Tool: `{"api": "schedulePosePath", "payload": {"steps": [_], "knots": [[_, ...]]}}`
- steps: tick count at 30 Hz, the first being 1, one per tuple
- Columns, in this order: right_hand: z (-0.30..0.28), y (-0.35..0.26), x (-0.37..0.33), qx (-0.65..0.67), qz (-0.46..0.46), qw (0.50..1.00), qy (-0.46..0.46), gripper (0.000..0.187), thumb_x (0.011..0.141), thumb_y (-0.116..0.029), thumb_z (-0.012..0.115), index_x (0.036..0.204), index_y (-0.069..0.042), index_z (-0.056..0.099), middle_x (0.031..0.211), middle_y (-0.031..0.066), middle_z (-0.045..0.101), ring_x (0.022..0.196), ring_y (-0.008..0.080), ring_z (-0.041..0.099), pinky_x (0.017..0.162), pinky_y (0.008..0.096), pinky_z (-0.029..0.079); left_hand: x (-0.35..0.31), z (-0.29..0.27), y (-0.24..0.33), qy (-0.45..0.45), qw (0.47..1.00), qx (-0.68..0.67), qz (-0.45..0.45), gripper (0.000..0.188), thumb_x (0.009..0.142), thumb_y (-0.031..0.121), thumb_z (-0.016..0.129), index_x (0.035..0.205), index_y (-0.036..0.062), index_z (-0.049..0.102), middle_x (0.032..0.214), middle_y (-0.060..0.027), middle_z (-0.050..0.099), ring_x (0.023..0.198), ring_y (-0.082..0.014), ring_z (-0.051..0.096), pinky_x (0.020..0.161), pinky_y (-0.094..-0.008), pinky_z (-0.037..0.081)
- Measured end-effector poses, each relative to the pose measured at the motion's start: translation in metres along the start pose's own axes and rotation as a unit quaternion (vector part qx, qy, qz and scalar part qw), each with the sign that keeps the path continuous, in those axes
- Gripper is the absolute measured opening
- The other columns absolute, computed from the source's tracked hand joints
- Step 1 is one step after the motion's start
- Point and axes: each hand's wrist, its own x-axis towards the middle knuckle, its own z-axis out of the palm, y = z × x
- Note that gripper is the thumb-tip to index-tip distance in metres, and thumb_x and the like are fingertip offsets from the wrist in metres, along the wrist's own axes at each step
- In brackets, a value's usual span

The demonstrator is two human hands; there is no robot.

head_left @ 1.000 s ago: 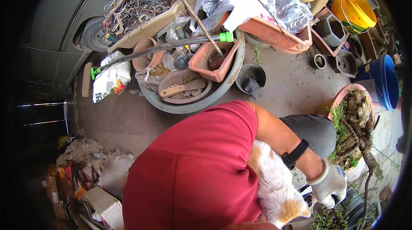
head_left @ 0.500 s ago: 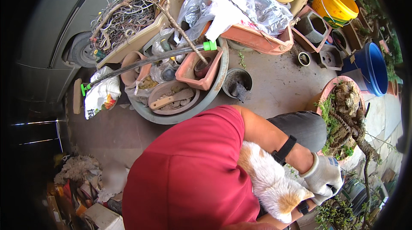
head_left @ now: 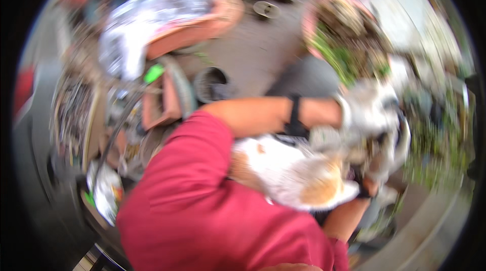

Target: The person prunes a potted bonsai tree using hand shears, cutting small branches and leaves while seated on the ground. A cat sits on the person's lap and is briefly petted during the task.

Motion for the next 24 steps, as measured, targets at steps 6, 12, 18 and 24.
{"api": "schedulePosePath", "payload": {"steps": [6,12,18,24], "knots": [[0.014,0.016,0.0,-0.006,-0.079,0.997,-0.006,0.026,0.1,-0.011,0.065,0.124,-0.001,0.067,0.094,0.0054,0.074,0.081,0.0116,0.069,0.074,0.026,0.056,0.016,-0.003,-0.013,-0.032,0.999,0.011,0.009,0.042,0.091,0.042,0.075,0.101,0.0013,0.074,0.085,-0.0138,0.072,0.078,-0.0219,0.072,0.068,-0.036,0.054],[0.011,0.008,-0.023,-0.034,-0.035,0.998,0.031,0.029,0.094,-0.012,0.072,0.122,-0.002,0.067,0.096,0.0113,0.077,0.086,0.0167,0.075,0.075,0.0293,0.058,0.014,0.008,-0.005,-0.16,0.972,-0.151,-0.085,0.028,0.098,0.022,0.071,0.109,-0.0031,0.069,0.09,-0.0044,0.072,0.081,-0.0086,0.063,0.074,-0.0269,0.053],[0.013,0.014,-0.046,-0.115,-0.089,0.979,0.141,0.043,0.091,-0.009,0.077,0.13,-0.002,0.06,0.105,0.0099,0.075,0.093,0.0155,0.073,0.083,0.0306,0.058,0.003,0.022,-0.011,-0.179,0.951,-0.199,-0.155,0.033,0.1,0.028,0.07,0.111,-0.0033,0.07,0.091,-0.0056,0.074,0.078,-0.0078,0.066,0.069,-0.0248,0.053],[0.002,0.02,-0.056,0.014,-0.084,0.995,0.051,0.043,0.087,-0.007,0.073,0.127,-0.005,0.059,0.109,0.0119,0.071,0.098,0.0227,0.072,0.084,0.0362,0.057,-0.009,0.015,-0.005,-0.231,0.967,-0.08,-0.074,0.036,0.106,0.032,0.06,0.119,0.0004,0.071,0.097,-0.002,0.071,0.086,-0.0091,0.064,0.074,-0.0253,0.05]]}}
